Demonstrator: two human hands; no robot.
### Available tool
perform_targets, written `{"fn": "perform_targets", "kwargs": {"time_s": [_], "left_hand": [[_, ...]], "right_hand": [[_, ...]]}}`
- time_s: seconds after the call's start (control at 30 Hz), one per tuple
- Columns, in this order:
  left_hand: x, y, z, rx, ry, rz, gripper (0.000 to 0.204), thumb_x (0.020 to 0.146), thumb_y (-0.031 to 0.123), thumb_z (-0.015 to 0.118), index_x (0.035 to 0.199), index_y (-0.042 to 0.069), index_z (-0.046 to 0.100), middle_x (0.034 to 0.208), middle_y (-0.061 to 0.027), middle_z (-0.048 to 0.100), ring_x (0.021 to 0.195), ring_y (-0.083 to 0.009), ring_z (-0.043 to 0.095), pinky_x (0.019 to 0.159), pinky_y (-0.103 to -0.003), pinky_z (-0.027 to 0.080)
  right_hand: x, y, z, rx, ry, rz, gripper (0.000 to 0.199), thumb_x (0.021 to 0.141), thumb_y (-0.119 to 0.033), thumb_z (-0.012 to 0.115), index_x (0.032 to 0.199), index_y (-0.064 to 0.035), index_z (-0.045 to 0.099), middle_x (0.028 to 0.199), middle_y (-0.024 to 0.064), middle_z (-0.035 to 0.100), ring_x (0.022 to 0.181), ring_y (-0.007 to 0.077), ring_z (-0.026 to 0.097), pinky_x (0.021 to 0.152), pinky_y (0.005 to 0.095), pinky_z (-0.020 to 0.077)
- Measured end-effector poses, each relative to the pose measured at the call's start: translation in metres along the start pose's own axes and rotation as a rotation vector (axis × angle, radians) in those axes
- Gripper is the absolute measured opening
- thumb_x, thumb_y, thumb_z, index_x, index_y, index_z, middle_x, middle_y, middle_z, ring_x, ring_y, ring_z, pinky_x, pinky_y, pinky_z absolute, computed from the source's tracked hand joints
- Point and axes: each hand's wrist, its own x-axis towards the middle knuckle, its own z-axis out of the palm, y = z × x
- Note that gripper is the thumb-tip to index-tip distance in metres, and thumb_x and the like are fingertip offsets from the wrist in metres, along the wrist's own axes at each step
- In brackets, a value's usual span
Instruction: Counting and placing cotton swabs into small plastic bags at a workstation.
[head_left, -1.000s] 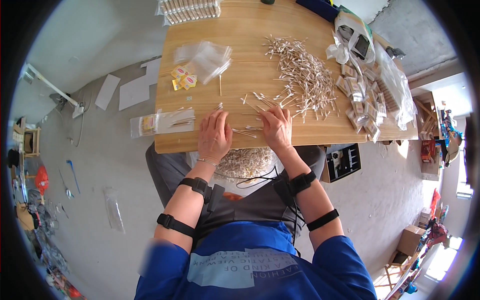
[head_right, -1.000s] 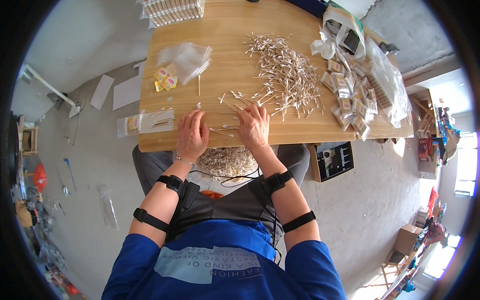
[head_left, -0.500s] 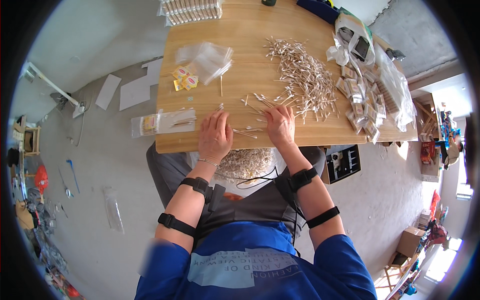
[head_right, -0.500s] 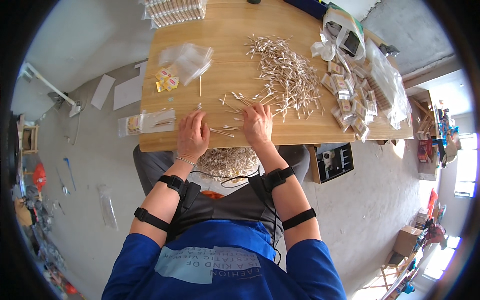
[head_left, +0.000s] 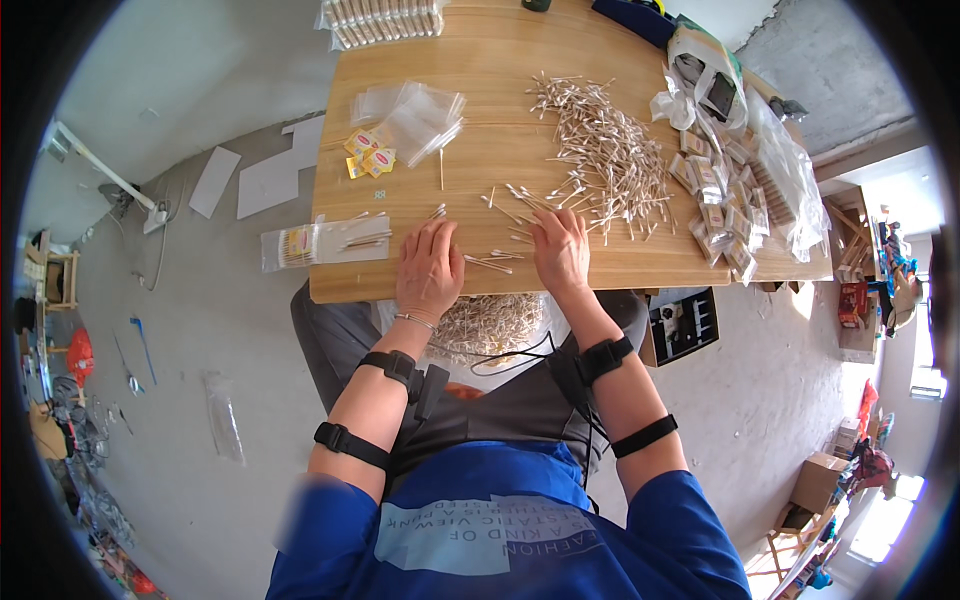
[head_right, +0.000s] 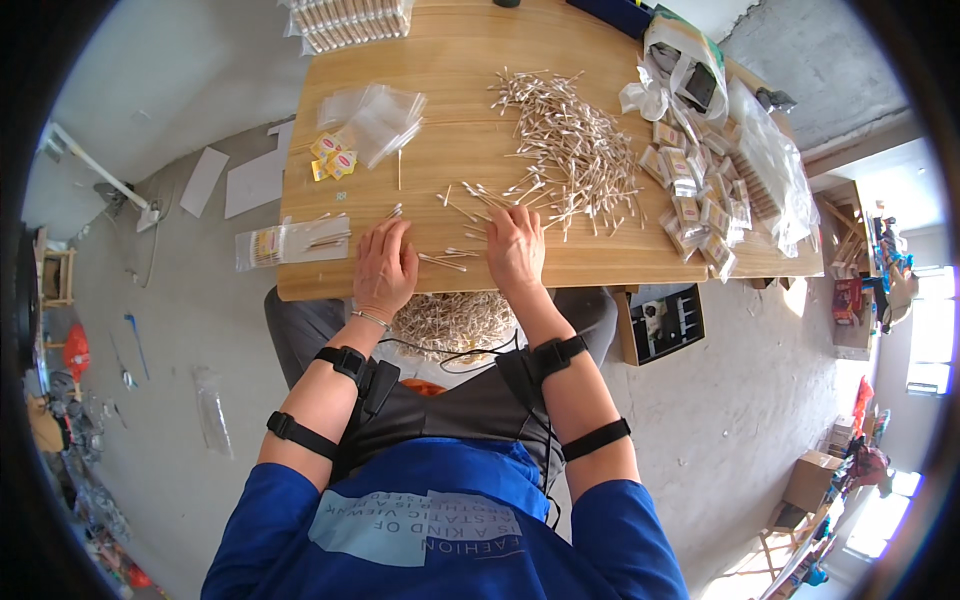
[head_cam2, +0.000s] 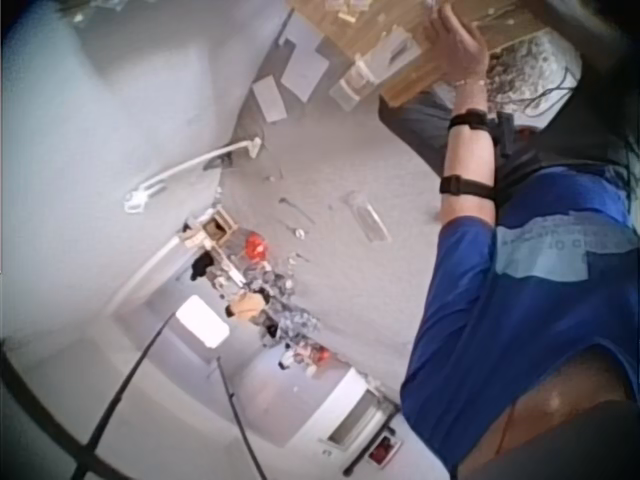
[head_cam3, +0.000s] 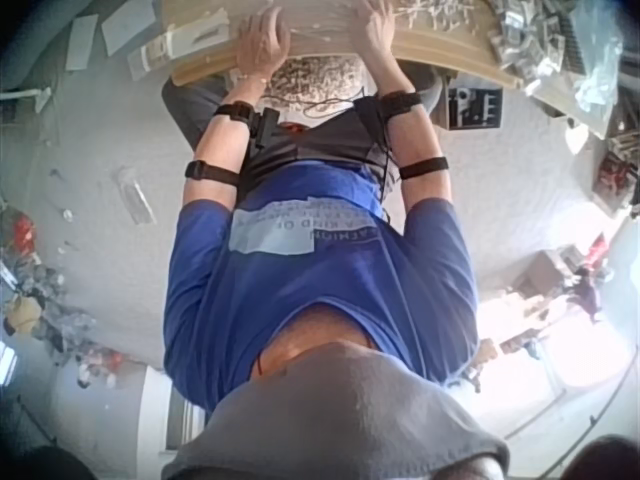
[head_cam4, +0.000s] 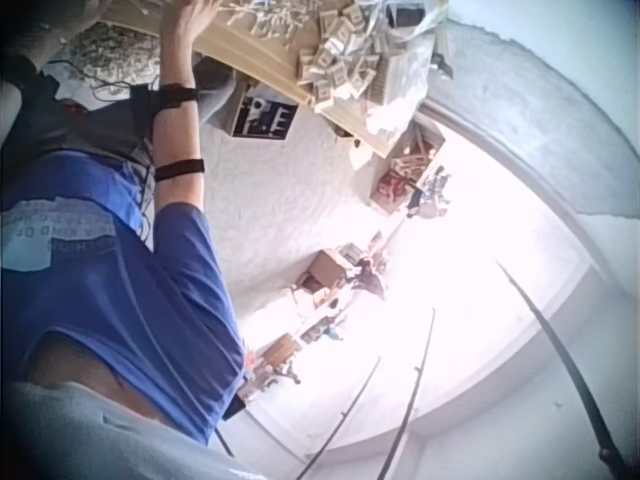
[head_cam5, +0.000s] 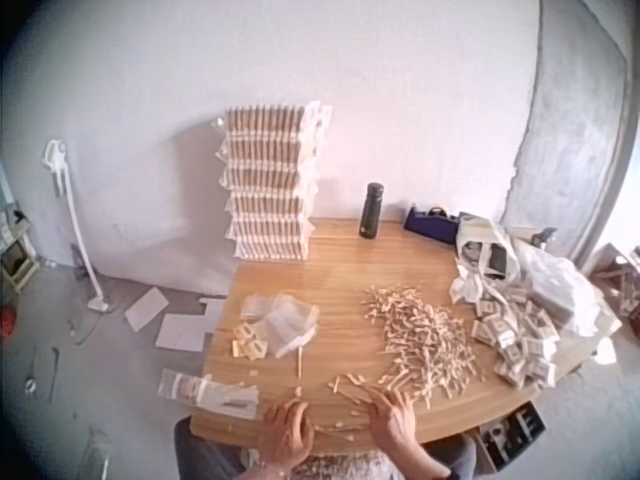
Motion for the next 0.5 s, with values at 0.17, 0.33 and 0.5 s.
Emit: {"fn": "perform_targets", "kwargs": {"time_s": [0.17, 0.33, 0.5], "left_hand": [[0.0, 0.001, 0.0, -0.005, 0.022, 0.003, 0.036, 0.083, 0.008, 0.059, 0.119, 0.007, 0.056, 0.119, -0.0112, 0.059, 0.112, -0.032, 0.053, 0.098, -0.044, 0.042], [-0.002, 0.001, -0.001, -0.022, -0.008, -0.018, 0.036, 0.083, 0.01, 0.06, 0.119, 0.008, 0.057, 0.119, -0.0097, 0.058, 0.116, -0.0297, 0.052, 0.099, -0.043, 0.041], [0.0, 0.0, -0.001, -0.02, 0.012, 0.007, 0.036, 0.082, 0.008, 0.06, 0.117, 0.008, 0.057, 0.118, -0.0092, 0.059, 0.115, -0.0302, 0.053, 0.098, -0.043, 0.042]], "right_hand": [[0.001, 0.004, 0.002, -0.015, -0.054, 0.007, 0.01, 0.081, -0.01, 0.067, 0.091, -0.0083, 0.067, 0.093, 0.0092, 0.059, 0.093, 0.0328, 0.054, 0.084, 0.0434, 0.0457], [-0.018, 0.006, -0.005, -0.019, -0.023, 0.062, 0.007, 0.081, -0.009, 0.066, 0.089, -0.0083, 0.066, 0.091, 0.0103, 0.058, 0.094, 0.034, 0.054, 0.085, 0.0441, 0.0453], [-0.022, -0.006, 0.004, 0.036, -0.031, 0.04, 0.007, 0.081, -0.009, 0.066, 0.088, -0.0076, 0.066, 0.091, 0.0112, 0.057, 0.094, 0.0341, 0.053, 0.086, 0.0452, 0.0444]]}}
